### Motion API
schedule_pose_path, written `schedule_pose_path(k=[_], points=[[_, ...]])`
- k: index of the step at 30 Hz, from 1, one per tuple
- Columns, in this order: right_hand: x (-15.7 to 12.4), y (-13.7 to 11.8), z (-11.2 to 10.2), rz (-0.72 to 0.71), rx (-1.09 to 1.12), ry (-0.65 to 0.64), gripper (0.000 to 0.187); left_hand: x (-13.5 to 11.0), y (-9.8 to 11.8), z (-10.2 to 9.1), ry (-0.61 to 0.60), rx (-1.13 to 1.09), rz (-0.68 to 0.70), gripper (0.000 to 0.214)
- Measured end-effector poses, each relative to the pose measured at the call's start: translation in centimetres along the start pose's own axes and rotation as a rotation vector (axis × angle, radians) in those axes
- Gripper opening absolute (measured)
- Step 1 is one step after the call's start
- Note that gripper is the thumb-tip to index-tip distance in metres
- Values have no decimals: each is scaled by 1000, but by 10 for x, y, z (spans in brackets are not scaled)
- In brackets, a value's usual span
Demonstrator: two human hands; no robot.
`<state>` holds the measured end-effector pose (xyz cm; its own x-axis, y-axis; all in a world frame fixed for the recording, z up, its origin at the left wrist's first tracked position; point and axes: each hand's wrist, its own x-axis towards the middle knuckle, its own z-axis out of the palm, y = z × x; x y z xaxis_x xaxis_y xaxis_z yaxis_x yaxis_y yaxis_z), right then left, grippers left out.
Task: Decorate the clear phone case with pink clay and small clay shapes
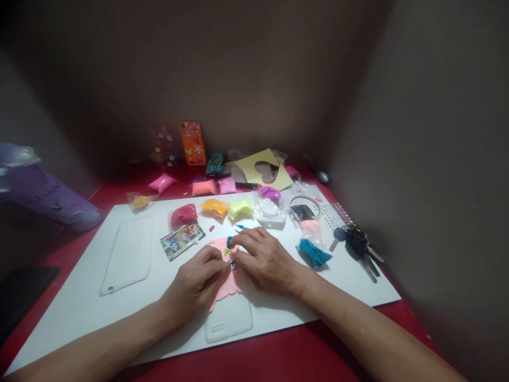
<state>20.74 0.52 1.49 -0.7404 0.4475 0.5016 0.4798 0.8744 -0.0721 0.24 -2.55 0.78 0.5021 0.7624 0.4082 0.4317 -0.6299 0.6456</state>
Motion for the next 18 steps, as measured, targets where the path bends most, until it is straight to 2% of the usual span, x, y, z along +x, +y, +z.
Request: schedule_pose_path(k=[18], points=[[-1, -2, -2, -32, 9, -33, 17, 0, -1, 1, -3, 4, -2, 20]])
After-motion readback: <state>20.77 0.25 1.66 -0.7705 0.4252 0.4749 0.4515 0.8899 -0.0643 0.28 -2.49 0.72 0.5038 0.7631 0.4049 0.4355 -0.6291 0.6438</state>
